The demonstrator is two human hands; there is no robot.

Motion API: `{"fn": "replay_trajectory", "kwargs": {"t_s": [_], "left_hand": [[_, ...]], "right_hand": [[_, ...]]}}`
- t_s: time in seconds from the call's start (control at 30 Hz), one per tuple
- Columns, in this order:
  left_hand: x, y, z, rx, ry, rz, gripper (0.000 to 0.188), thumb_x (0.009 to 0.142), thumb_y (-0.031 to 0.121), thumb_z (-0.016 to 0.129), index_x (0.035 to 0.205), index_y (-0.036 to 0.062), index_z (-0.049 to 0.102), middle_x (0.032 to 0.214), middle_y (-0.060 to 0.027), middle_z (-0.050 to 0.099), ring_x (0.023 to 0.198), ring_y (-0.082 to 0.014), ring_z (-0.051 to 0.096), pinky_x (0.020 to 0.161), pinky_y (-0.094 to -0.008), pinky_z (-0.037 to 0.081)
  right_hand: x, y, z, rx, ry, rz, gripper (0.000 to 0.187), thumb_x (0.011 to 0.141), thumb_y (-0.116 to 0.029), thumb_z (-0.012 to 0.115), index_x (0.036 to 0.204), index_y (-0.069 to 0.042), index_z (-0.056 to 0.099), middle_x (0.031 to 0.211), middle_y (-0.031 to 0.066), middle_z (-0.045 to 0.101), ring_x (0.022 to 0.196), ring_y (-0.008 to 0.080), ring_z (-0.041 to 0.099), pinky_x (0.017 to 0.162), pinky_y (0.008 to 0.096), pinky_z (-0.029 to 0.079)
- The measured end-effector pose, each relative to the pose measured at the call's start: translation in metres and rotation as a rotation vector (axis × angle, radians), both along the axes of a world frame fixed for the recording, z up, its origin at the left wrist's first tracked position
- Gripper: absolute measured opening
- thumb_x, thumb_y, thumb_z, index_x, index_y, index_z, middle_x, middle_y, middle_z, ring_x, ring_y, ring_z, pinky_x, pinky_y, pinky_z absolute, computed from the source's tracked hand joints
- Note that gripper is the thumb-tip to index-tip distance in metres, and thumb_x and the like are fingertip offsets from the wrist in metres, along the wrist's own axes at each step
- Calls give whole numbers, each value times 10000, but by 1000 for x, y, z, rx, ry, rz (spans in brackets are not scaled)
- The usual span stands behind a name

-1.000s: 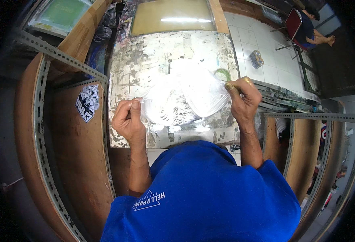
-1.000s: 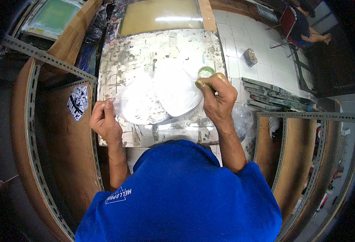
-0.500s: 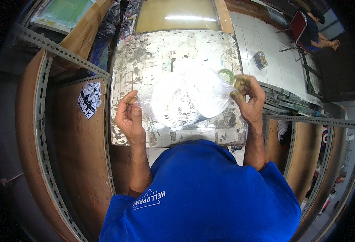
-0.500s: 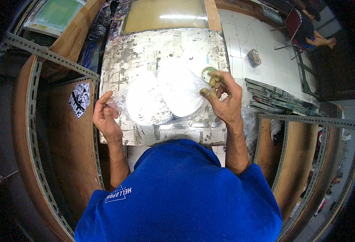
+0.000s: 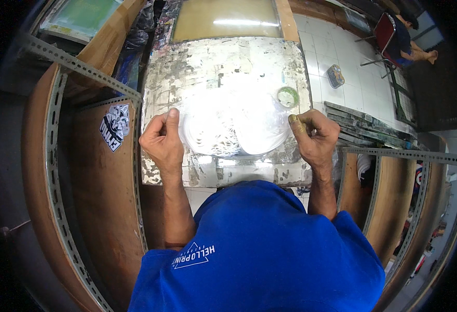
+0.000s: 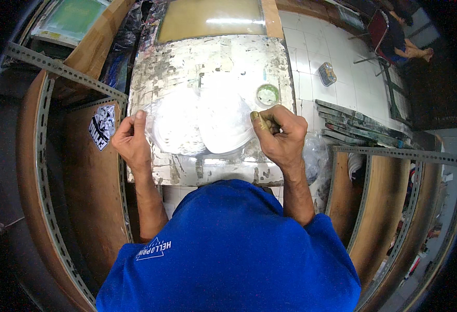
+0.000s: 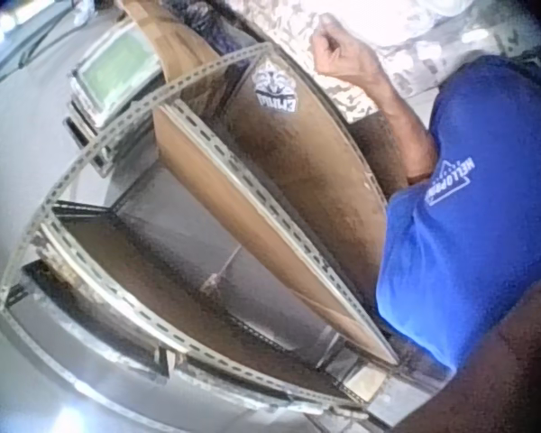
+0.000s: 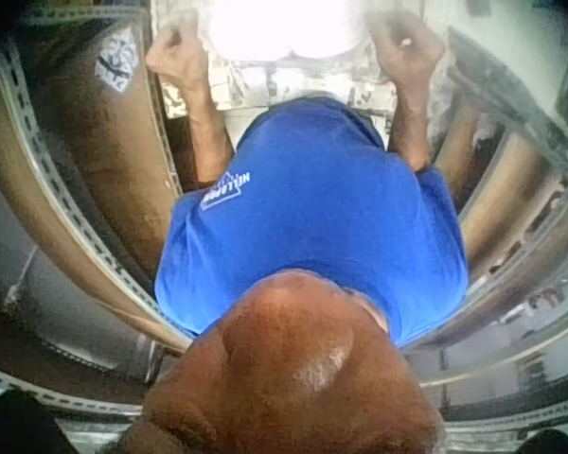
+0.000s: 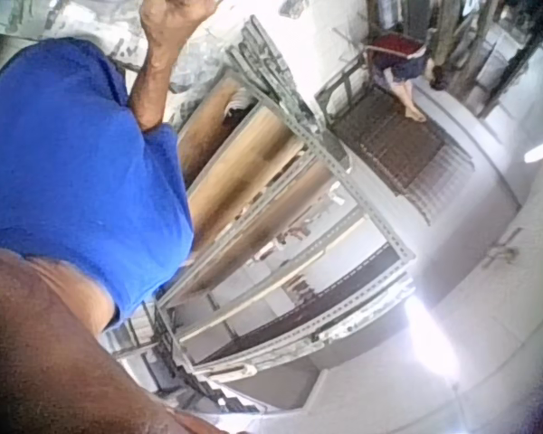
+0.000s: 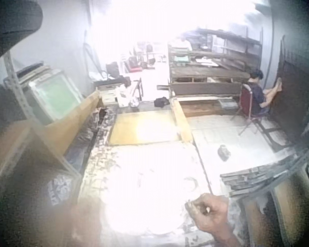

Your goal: The person places rolled-up printed materials into a plastic bag, rolls the bag tight, and secures it with adhesive tape.

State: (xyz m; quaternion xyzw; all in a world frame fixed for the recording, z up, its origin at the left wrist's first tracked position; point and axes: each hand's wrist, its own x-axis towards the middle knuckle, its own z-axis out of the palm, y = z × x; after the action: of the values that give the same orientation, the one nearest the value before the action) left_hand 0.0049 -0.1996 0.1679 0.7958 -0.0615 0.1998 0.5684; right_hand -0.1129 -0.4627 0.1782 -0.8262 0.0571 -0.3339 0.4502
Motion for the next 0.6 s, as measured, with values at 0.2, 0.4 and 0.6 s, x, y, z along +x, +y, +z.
{"fn": "replay_trajectory", "kwargs": {"t_s": [0.2, 0.4, 0.6], "left_hand": [[-19, -35, 36, 285, -473, -208, 189, 798, 117, 747, 961, 31, 706, 891, -86, 662, 785, -211, 594, 654, -320, 442], [-49, -79, 25, 637, -229, -625, 295, 801, 214, 720, 1043, 45, 702, 1132, -101, 623, 1091, -284, 551, 894, -399, 411], [-43, -70, 27, 588, -178, -671, 281, 819, 171, 693, 1070, 45, 702, 1131, -99, 625, 1085, -280, 555, 897, -395, 410]], "right_hand": [[-5, -14, 14, 124, -25, -54, 138, 757, -43, 783, 765, -4, 651, 586, -10, 550, 500, 40, 449, 455, 212, 343], [-4, -14, 17, 146, 252, 252, 174, 720, -16, 792, 862, -4, 692, 749, 16, 624, 613, 55, 514, 535, 208, 400], [0, -12, 18, -20, 292, 507, 210, 737, 12, 706, 947, 2, 718, 784, 97, 637, 667, 150, 594, 588, 264, 462]]}}
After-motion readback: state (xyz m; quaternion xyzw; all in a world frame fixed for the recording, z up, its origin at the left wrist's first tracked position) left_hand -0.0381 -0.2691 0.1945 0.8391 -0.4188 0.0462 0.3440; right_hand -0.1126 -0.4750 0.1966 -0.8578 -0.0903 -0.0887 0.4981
